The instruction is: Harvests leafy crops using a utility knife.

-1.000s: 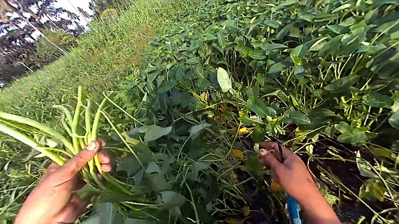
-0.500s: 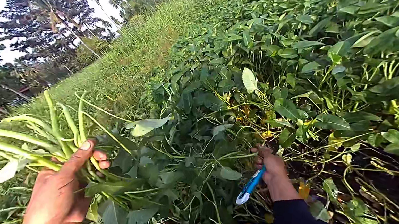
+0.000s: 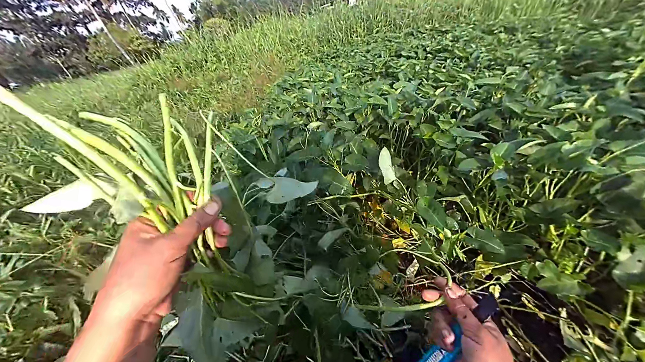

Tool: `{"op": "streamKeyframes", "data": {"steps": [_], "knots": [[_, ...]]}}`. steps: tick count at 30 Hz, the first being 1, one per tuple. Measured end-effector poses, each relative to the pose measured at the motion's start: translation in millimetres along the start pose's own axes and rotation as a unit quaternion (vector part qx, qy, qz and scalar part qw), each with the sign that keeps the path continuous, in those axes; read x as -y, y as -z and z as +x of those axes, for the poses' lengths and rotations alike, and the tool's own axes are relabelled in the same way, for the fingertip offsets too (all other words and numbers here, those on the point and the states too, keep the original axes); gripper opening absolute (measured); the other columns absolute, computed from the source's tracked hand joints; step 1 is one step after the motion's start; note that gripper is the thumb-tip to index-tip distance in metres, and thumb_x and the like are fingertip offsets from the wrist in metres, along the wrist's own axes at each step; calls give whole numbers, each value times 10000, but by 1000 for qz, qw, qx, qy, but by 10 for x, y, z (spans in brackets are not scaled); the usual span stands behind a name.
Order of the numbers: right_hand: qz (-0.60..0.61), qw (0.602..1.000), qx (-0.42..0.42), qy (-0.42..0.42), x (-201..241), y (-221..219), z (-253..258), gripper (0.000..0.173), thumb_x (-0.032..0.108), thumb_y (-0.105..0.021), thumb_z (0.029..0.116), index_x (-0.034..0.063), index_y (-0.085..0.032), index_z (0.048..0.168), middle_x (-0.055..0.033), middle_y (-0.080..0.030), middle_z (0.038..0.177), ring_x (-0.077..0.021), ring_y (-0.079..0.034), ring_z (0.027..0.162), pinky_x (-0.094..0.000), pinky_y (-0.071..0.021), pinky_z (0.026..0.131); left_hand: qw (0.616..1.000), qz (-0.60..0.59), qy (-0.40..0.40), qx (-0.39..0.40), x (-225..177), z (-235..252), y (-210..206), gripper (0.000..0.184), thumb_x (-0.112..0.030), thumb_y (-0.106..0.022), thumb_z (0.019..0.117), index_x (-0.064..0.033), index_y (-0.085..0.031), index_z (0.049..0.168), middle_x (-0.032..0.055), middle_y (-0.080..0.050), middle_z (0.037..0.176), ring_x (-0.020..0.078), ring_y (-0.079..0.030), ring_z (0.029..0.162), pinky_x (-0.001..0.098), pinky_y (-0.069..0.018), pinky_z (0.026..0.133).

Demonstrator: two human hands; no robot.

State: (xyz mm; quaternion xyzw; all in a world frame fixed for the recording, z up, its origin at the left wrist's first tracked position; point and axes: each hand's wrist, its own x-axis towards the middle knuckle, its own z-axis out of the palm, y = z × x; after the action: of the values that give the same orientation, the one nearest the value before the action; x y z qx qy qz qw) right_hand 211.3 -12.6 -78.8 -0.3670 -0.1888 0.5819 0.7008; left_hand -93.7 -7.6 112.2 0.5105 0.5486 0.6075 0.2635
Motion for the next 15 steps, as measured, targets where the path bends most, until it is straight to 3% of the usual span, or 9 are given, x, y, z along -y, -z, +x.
{"op": "streamKeyframes", "data": {"steps": [4,6,10,12,13,15], "knots": [[-55,998,16,-30,-27,-2,-4,264,104,-413,1105,-34,-618,1198,-145,-732,847,-34,-463,434,-162,-347,391,977,171,-45,119,129,-64,-85,147,-25,-684,951,-47,-658,1093,33,-731,844,135,-700,669,270,-603,611],[-80,994,43,-56,-68,-124,-60,232,99,-427,1102,-23,-609,1178,-142,-751,888,-35,-483,444,-163,-353,400,958,230,-30,168,252,-102,-245,163,-81,-750,921,-77,-688,1071,15,-753,847,135,-706,677,301,-601,625],[-116,983,98,-102,-282,-440,-100,195,135,-469,1097,4,-613,1112,-91,-747,932,-43,-509,482,-180,-384,430,910,244,111,315,696,-219,-686,282,-207,-740,948,-43,-666,1165,42,-748,1025,135,-708,814,332,-595,771],[-149,979,110,-86,-418,-525,-50,183,151,-550,1063,15,-673,1064,-19,-616,760,-48,-437,471,-195,-369,428,880,204,206,376,930,-331,-785,312,-198,-689,982,-18,-618,1227,50,-716,1036,116,-670,792,304,-568,754],[-174,973,126,-79,-468,-525,-13,163,162,-586,1044,31,-685,1041,4,-569,726,-49,-420,480,-204,-371,442,865,186,246,396,1006,-383,-788,304,-187,-661,999,-23,-600,1248,40,-718,1022,103,-659,770,292,-555,735],[-238,952,176,-79,-514,-459,87,180,230,-625,1017,69,-704,1024,22,-577,747,-49,-432,506,-226,-395,480,845,156,301,414,1078,-429,-727,266,-163,-625,1015,-33,-585,1243,25,-734,948,90,-660,721,272,-553,695]]}}
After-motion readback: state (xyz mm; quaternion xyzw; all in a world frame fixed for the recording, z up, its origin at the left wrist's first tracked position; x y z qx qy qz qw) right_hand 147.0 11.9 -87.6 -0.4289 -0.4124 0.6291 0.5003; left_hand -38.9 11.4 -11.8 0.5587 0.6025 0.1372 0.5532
